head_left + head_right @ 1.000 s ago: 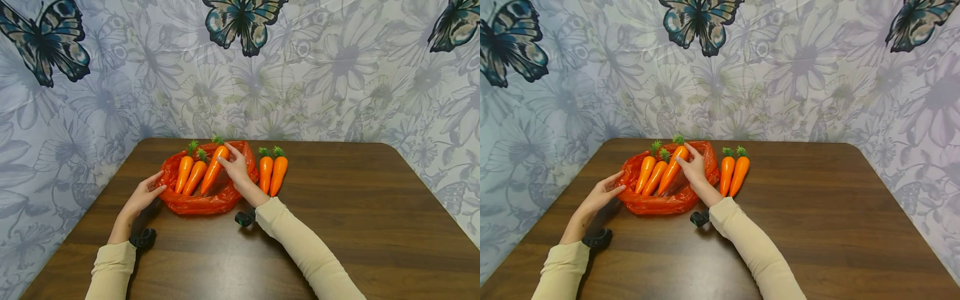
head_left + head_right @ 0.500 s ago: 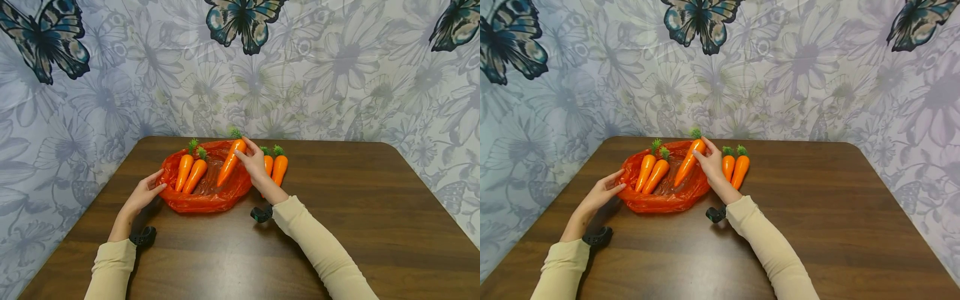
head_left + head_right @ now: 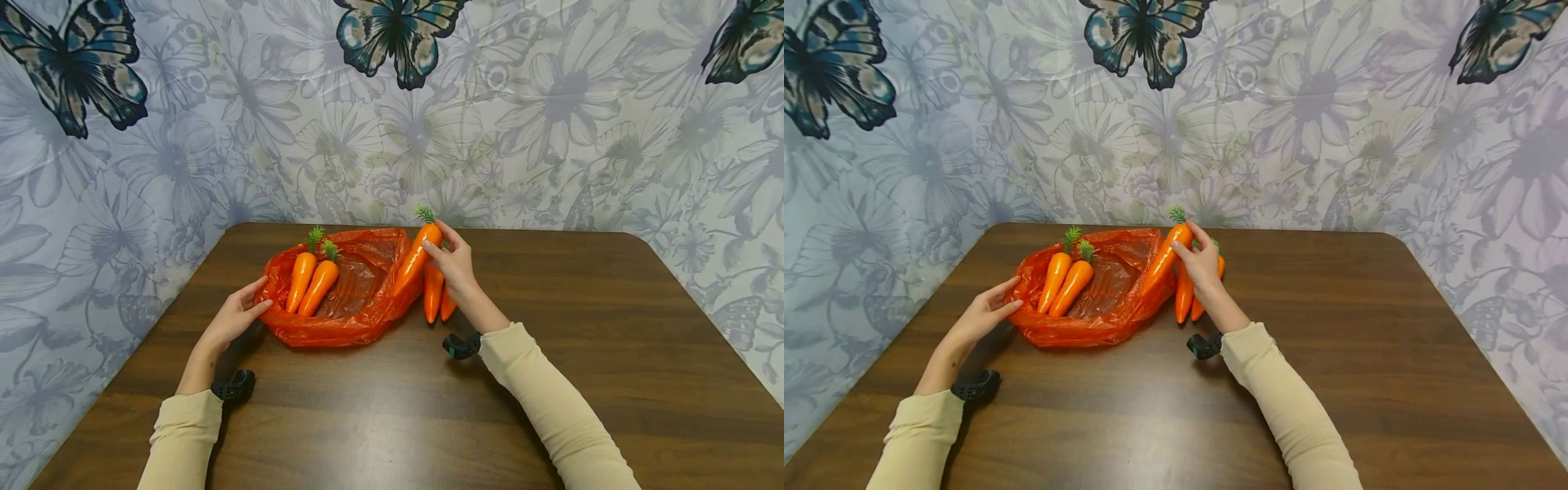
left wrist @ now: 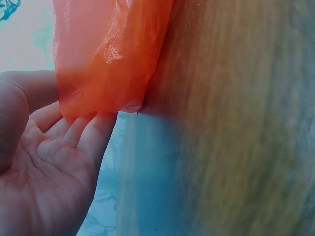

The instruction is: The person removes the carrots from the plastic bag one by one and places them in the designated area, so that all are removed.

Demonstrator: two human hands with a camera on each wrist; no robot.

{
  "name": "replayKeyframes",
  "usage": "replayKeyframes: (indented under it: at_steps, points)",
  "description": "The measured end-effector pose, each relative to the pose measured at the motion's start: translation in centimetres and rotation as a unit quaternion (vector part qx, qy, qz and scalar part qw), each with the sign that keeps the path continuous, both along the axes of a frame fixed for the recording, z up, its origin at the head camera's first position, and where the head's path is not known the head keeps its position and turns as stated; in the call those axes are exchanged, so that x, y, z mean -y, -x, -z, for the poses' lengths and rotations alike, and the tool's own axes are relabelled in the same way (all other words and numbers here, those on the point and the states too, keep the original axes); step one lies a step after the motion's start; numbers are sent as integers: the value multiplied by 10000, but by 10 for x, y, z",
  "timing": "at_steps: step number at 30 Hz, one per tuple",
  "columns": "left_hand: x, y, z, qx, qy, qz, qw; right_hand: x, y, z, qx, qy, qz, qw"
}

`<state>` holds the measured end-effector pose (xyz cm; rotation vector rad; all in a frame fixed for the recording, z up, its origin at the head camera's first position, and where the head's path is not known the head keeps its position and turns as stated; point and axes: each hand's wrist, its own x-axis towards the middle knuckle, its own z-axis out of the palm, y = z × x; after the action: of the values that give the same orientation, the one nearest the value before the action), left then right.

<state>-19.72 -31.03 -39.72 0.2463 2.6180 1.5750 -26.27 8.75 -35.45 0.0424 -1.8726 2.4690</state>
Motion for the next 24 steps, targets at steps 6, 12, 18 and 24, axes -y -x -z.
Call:
replayKeyframes:
  at_steps: [6,12,18,24]
  points:
    - [-1,1,0,-12,-31,10,10000,-32,-3,2,-10,-182,-114,9998]
    - [-1,1,-1,16,-47,0,10000,-65,-4,9,-91,-186,-54,9998]
    - [-1,0,0,46,-37,5,10000,-92,-9,17,51,-26,-14,10000]
    - [-1,-2,-1,22,-34,-2,10000,-106,-12,24,138,-305,-81,9994]
